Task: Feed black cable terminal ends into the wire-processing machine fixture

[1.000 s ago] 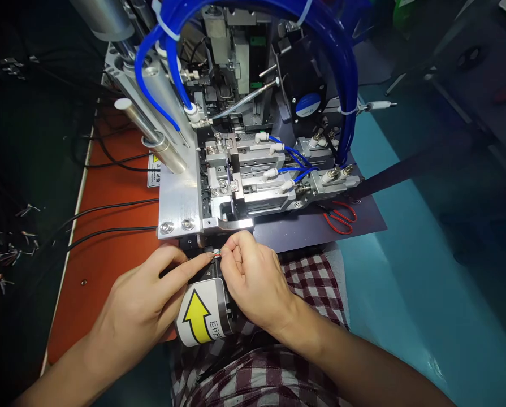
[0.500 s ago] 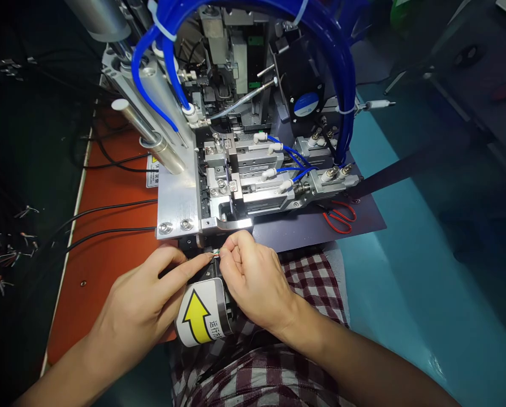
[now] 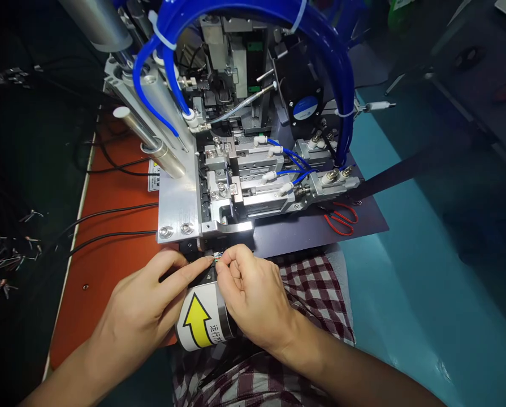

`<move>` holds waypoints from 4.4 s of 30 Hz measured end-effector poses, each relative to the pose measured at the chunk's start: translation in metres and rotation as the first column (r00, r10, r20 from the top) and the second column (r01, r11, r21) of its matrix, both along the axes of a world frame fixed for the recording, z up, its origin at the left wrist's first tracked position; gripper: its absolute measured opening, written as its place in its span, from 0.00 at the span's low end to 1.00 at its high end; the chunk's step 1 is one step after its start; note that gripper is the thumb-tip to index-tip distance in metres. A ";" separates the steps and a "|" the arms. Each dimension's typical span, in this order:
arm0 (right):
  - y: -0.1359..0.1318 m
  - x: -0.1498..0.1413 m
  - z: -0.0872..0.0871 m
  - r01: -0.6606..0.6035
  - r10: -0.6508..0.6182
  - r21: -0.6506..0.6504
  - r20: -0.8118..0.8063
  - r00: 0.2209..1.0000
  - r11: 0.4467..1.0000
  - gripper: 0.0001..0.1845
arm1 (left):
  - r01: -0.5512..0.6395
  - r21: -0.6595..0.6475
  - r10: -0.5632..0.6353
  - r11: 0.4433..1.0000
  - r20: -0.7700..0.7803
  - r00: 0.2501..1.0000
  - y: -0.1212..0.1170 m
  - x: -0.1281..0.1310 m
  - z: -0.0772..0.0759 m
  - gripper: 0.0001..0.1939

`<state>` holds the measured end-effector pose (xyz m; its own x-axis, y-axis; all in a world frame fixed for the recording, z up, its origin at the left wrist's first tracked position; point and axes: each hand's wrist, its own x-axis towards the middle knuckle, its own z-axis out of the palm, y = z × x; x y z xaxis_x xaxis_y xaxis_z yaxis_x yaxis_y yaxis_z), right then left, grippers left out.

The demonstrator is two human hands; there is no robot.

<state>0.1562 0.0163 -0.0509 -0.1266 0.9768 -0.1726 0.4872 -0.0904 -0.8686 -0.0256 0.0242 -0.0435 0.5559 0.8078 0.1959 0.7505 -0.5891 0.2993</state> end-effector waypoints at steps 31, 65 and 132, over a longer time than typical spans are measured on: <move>0.012 -0.001 -0.003 0.095 -0.095 0.011 -0.019 0.995 0.995 0.07 | 0.020 -0.013 -0.019 1.000 0.052 0.998 0.001 -0.002 -0.001 0.18; 0.014 0.003 -0.007 0.045 -0.358 -0.516 -0.526 0.772 0.855 0.14 | 0.004 -0.105 -0.002 0.994 0.015 1.000 -0.003 -0.007 -0.005 0.20; 0.015 0.003 -0.011 0.067 -0.158 -0.252 -0.362 0.919 0.965 0.09 | 0.013 -0.014 -0.012 1.000 0.032 0.999 0.000 -0.003 -0.005 0.19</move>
<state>0.1591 0.0310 -0.0614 -0.1185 0.9272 -0.3553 0.1036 -0.3444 -0.9331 -0.0284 0.0247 -0.0481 0.5596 0.8037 0.2023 0.7331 -0.5939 0.3313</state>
